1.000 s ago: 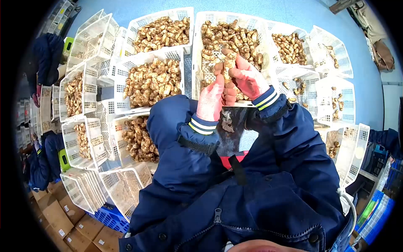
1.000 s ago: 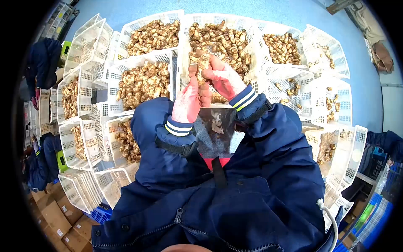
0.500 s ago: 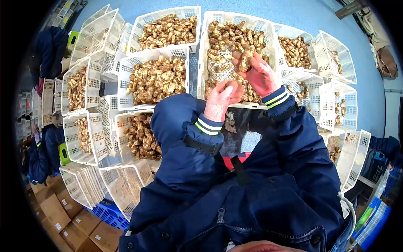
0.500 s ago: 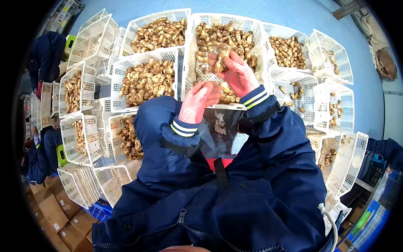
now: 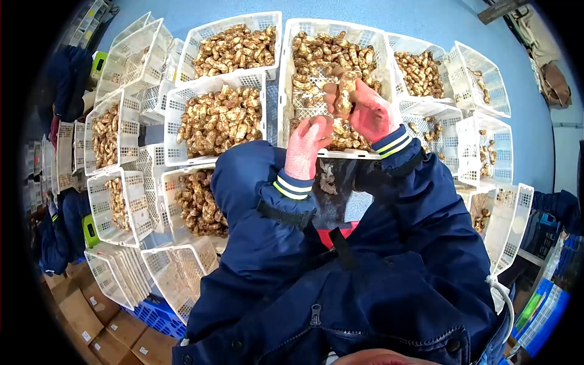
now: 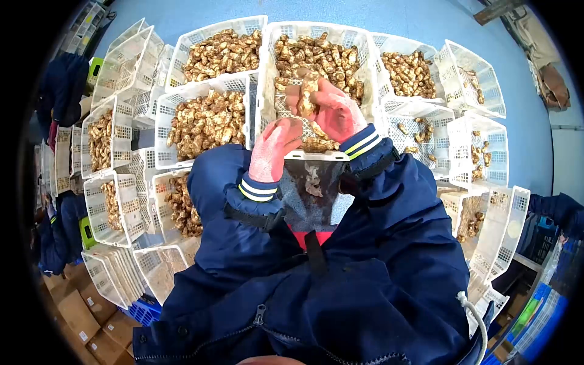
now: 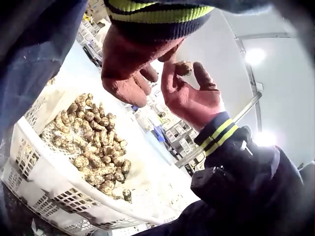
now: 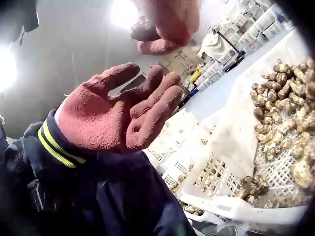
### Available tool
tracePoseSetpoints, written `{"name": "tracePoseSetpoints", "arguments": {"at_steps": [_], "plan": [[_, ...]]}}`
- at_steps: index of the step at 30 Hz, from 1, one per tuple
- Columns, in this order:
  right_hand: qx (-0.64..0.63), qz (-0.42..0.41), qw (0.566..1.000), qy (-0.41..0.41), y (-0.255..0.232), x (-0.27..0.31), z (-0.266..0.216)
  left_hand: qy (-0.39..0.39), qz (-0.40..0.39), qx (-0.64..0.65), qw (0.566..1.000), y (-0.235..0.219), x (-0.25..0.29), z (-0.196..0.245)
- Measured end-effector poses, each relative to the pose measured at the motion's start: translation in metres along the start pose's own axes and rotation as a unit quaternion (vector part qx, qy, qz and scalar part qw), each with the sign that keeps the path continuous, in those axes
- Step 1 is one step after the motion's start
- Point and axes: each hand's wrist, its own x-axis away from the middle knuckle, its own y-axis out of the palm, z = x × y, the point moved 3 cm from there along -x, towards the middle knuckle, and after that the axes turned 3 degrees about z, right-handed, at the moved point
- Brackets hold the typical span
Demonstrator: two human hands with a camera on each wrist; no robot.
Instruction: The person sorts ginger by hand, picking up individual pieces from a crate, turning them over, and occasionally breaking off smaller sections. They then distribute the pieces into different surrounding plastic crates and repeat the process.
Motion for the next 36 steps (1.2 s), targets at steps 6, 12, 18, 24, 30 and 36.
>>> {"name": "tracePoseSetpoints", "arguments": {"at_steps": [6,12,18,24,30,36], "plan": [[0.042,0.056,0.998,0.003,-0.009,0.000,0.001,-0.025,-0.007,0.026,0.999,0.005,0.000,-0.001],[0.032,0.008,0.999,0.000,-0.013,-0.001,-0.001,-0.027,0.001,0.006,1.000,0.008,0.001,0.003],[0.058,0.055,0.996,0.033,-0.008,0.001,-0.004,0.003,0.015,0.029,0.999,0.007,0.005,0.010],[0.137,0.182,0.966,0.118,-0.131,-0.042,0.007,0.068,0.053,0.092,0.992,-0.003,0.011,0.034],[0.289,0.194,0.936,-0.045,-0.038,-0.141,-0.007,0.005,0.013,0.099,0.995,0.014,0.026,0.038],[0.733,0.076,0.676,0.026,-0.160,-0.190,0.031,0.139,0.101,0.220,0.960,-0.003,0.032,0.083]]}}
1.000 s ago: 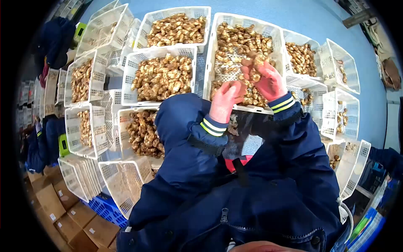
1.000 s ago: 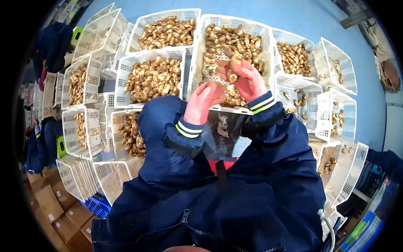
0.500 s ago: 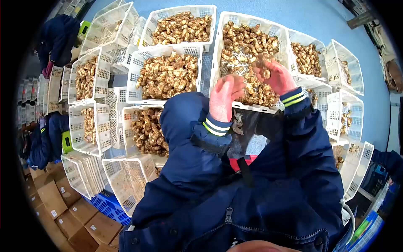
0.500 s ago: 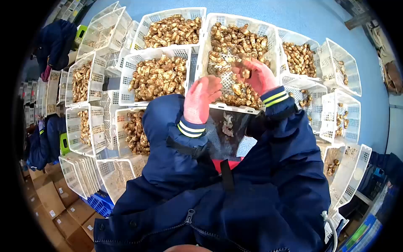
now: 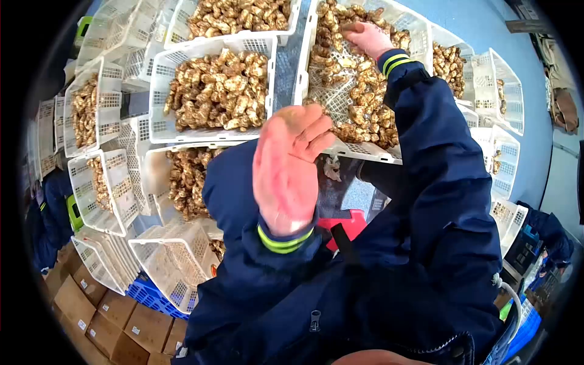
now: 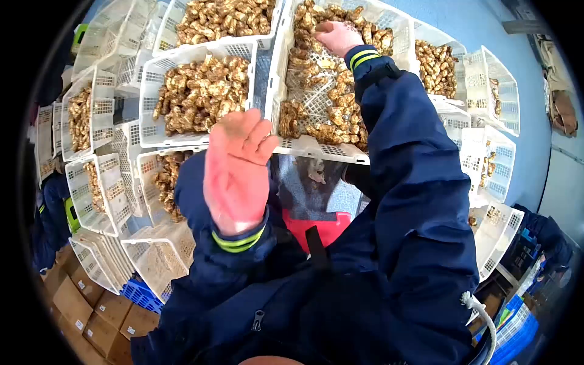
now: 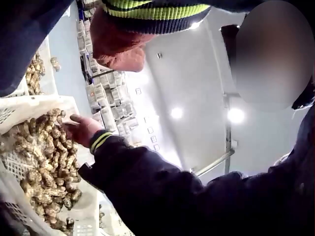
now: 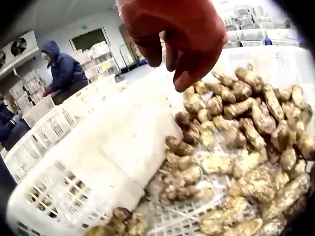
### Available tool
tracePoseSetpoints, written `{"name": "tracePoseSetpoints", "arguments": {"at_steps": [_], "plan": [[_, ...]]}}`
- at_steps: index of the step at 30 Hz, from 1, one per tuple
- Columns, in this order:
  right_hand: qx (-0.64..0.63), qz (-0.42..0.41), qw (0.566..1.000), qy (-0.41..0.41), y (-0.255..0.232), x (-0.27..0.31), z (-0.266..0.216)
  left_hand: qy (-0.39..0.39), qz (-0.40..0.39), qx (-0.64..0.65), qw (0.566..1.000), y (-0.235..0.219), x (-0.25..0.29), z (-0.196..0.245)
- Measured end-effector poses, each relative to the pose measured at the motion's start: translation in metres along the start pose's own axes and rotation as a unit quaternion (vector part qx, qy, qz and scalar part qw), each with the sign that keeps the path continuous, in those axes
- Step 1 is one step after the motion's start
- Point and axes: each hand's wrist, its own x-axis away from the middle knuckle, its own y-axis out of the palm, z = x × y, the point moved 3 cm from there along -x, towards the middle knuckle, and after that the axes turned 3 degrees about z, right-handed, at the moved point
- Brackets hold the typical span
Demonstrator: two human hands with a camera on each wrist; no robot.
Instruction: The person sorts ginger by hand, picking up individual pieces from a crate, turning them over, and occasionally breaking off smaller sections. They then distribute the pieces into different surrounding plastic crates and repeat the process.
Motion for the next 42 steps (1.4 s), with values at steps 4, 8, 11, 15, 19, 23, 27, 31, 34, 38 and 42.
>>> {"name": "tracePoseSetpoints", "arguments": {"at_steps": [4,8,11,15,19,23,27,31,34,38,42], "plan": [[0.234,-0.066,0.968,0.055,0.040,0.008,0.042,-0.079,-0.058,0.163,0.982,-0.010,-0.011,0.000],[0.376,-0.100,0.921,0.018,0.072,0.024,0.030,-0.070,-0.019,0.056,0.996,-0.001,-0.007,-0.001],[0.313,-0.082,0.945,0.053,0.065,0.026,0.029,-0.074,-0.041,0.079,0.993,-0.002,-0.009,-0.005],[-0.185,-0.053,0.976,0.098,0.028,0.043,0.021,-0.082,-0.069,0.125,0.986,-0.008,-0.011,-0.008],[-0.607,-0.125,0.781,0.074,-0.018,0.096,-0.038,-0.040,-0.086,-0.004,0.995,-0.011,-0.005,-0.017],[-0.710,-0.129,0.692,-0.013,-0.039,0.141,-0.085,-0.130,-0.071,-0.132,0.980,-0.007,-0.004,-0.045],[-0.622,-0.054,0.781,-0.012,-0.070,0.194,-0.130,-0.296,-0.175,-0.148,0.927,-0.005,0.003,-0.073],[-0.599,-0.084,0.794,-0.057,-0.077,0.244,-0.158,-0.362,-0.282,-0.090,0.884,0.004,0.007,-0.078],[-0.533,-0.055,0.840,-0.090,-0.075,0.255,-0.147,-0.190,-0.207,-0.128,0.951,0.000,0.007,-0.074],[-0.452,0.044,0.890,-0.040,-0.078,0.256,-0.132,-0.132,-0.166,-0.116,0.970,0.006,0.006,-0.066],[-0.312,0.047,0.949,-0.015,-0.080,0.262,-0.136,-0.102,-0.167,-0.203,0.959,0.008,0.003,-0.061]]}}
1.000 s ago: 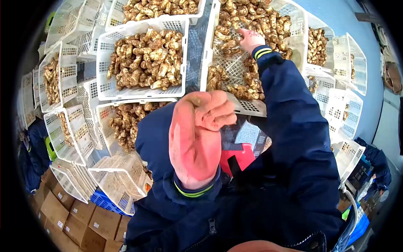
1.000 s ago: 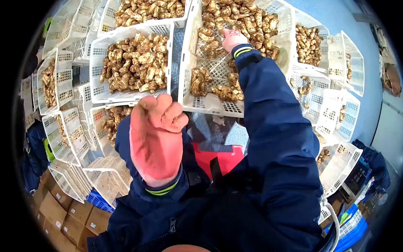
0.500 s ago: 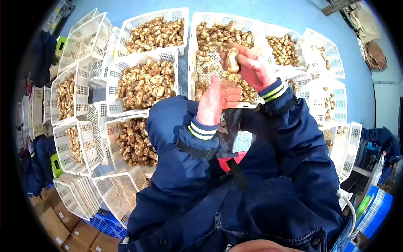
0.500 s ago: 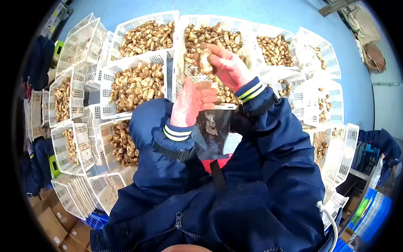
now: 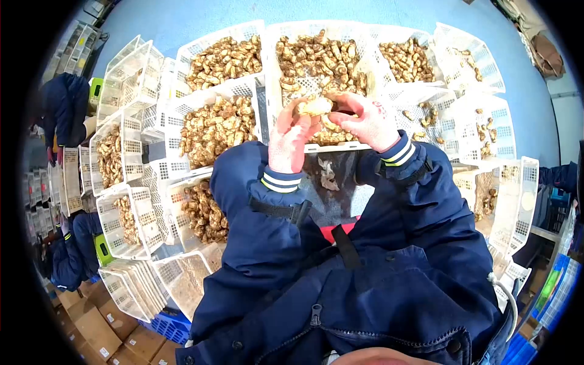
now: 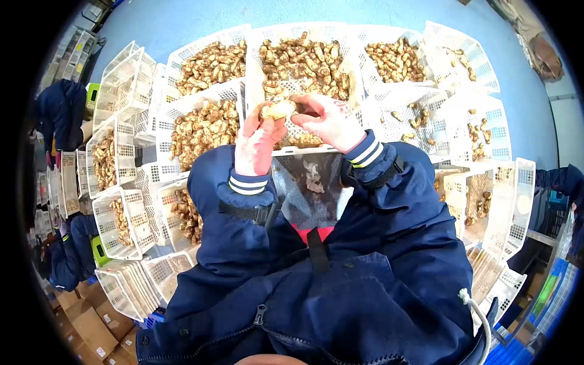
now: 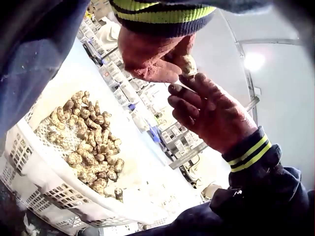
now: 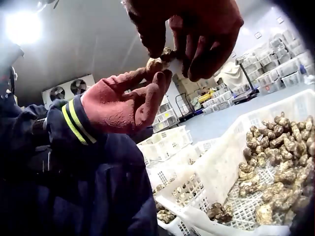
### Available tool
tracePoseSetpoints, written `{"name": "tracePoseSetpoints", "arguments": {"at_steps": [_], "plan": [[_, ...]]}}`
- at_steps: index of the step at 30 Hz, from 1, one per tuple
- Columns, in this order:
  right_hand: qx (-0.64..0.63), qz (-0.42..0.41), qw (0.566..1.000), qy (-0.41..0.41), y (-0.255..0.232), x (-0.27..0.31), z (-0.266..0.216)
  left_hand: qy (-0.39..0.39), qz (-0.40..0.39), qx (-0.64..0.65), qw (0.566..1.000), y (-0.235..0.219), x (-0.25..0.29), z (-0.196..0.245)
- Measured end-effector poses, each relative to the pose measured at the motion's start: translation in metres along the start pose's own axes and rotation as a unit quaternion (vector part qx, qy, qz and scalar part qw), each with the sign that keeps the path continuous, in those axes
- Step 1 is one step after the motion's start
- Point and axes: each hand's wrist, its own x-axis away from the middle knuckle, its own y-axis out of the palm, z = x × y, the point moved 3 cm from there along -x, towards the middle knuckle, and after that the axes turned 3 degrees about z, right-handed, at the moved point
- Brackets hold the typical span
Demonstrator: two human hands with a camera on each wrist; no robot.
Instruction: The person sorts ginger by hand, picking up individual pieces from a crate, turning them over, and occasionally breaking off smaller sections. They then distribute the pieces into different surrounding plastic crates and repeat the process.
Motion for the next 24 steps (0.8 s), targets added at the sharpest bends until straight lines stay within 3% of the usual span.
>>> {"name": "tracePoseSetpoints", "arguments": {"at_steps": [1,4,6,7,10,12,14,16,18,20,22,24], "plan": [[0.172,0.045,0.981,-0.079,-0.002,0.001,-0.007,0.005,-0.007,-0.031,0.999,-0.002,-0.001,-0.001],[0.301,0.062,0.945,-0.113,-0.005,-0.004,0.001,0.013,-0.012,-0.083,0.996,-0.004,-0.004,-0.005],[0.291,0.045,0.950,-0.100,-0.007,-0.004,0.000,0.020,-0.009,-0.078,0.997,-0.006,-0.007,-0.006],[0.260,0.077,0.952,-0.141,-0.008,-0.005,0.011,0.014,-0.016,-0.074,0.997,-0.007,-0.008,-0.008],[0.296,0.098,0.946,-0.089,-0.011,-0.005,0.017,0.025,0.024,-0.119,0.992,-0.008,-0.009,-0.008],[0.173,0.083,0.978,-0.085,-0.014,-0.014,0.034,0.020,0.054,-0.089,0.994,-0.016,-0.009,-0.008],[0.274,0.133,0.918,-0.254,-0.009,-0.010,0.005,0.031,0.061,-0.133,0.989,-0.021,-0.012,-0.010],[0.347,0.105,0.880,-0.307,0.005,-0.009,0.003,0.031,0.015,-0.072,0.997,-0.026,-0.015,-0.020],[0.328,0.038,0.912,-0.242,0.021,-0.005,0.026,0.017,0.043,-0.152,0.987,-0.011,-0.011,-0.021],[0.321,0.044,0.929,-0.177,0.021,-0.006,0.034,0.022,0.045,-0.140,0.989,-0.013,-0.013,-0.024],[0.328,0.006,0.943,-0.054,0.007,-0.011,0.042,0.067,0.041,-0.104,0.991,-0.022,-0.012,-0.017],[0.208,0.026,0.978,0.014,-0.015,-0.021,0.074,0.062,0.055,-0.019,0.996,-0.032,-0.015,-0.013]]}}
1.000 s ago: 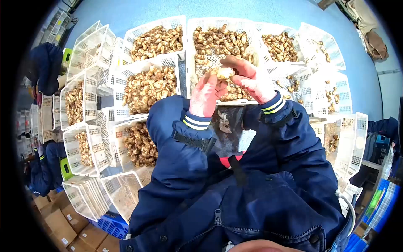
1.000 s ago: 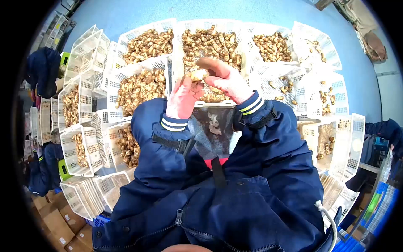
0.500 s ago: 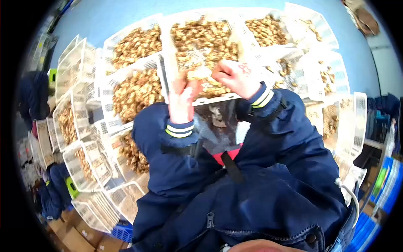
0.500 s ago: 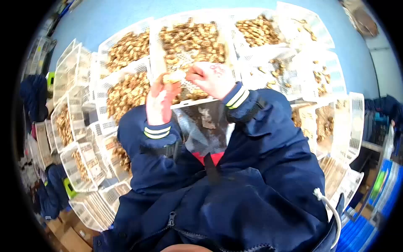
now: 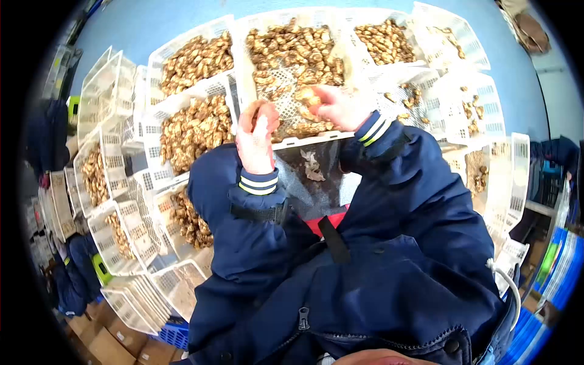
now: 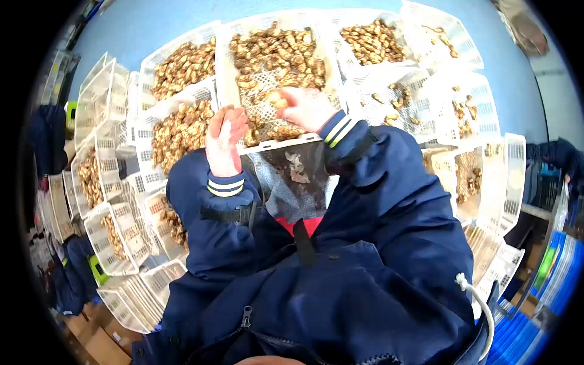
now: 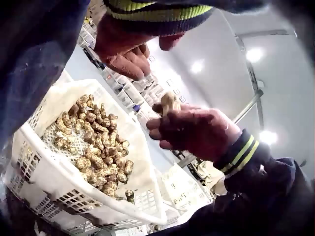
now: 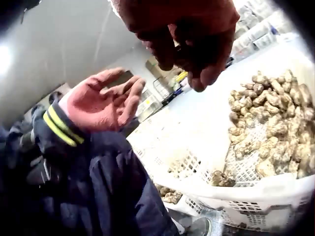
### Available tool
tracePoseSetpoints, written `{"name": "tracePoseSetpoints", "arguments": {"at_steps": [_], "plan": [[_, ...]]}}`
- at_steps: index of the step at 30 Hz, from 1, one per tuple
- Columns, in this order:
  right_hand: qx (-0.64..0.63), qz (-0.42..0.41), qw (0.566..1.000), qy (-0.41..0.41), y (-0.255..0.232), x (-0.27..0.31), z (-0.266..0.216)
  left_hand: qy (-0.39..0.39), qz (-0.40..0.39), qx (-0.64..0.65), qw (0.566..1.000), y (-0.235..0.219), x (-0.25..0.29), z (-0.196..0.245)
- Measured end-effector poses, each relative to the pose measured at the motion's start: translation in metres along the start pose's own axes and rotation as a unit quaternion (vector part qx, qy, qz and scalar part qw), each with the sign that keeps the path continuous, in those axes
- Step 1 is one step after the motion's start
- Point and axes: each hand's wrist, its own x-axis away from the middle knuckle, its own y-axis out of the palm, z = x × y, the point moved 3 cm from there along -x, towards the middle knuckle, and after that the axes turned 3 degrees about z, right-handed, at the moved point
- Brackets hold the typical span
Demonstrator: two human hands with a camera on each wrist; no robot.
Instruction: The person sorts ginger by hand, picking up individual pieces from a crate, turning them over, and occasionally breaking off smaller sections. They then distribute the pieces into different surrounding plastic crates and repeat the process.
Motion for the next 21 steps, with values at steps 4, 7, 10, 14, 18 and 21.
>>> {"name": "tracePoseSetpoints", "arguments": {"at_steps": [4,7,10,14,18,21], "plan": [[-0.463,0.011,0.871,0.164,-0.061,-0.033,0.056,0.018,0.097,-0.038,0.994,0.011,0.011,0.022],[-0.623,0.160,0.726,0.242,-0.124,-0.074,0.137,0.002,0.047,-0.026,0.999,0.008,0.011,0.019],[-0.482,0.280,0.800,0.221,-0.121,-0.090,0.110,-0.046,0.048,-0.022,0.998,0.018,0.015,0.022],[-0.157,0.030,0.981,0.106,-0.049,-0.150,0.061,-0.108,0.038,-0.006,0.993,0.038,0.022,0.034],[0.377,-0.108,0.920,-0.019,0.050,-0.217,0.099,-0.101,0.027,-0.005,0.994,0.034,0.023,0.038],[0.502,0.035,0.861,-0.069,0.078,-0.226,0.108,-0.153,0.069,-0.006,0.986,0.030,0.017,0.042]]}}
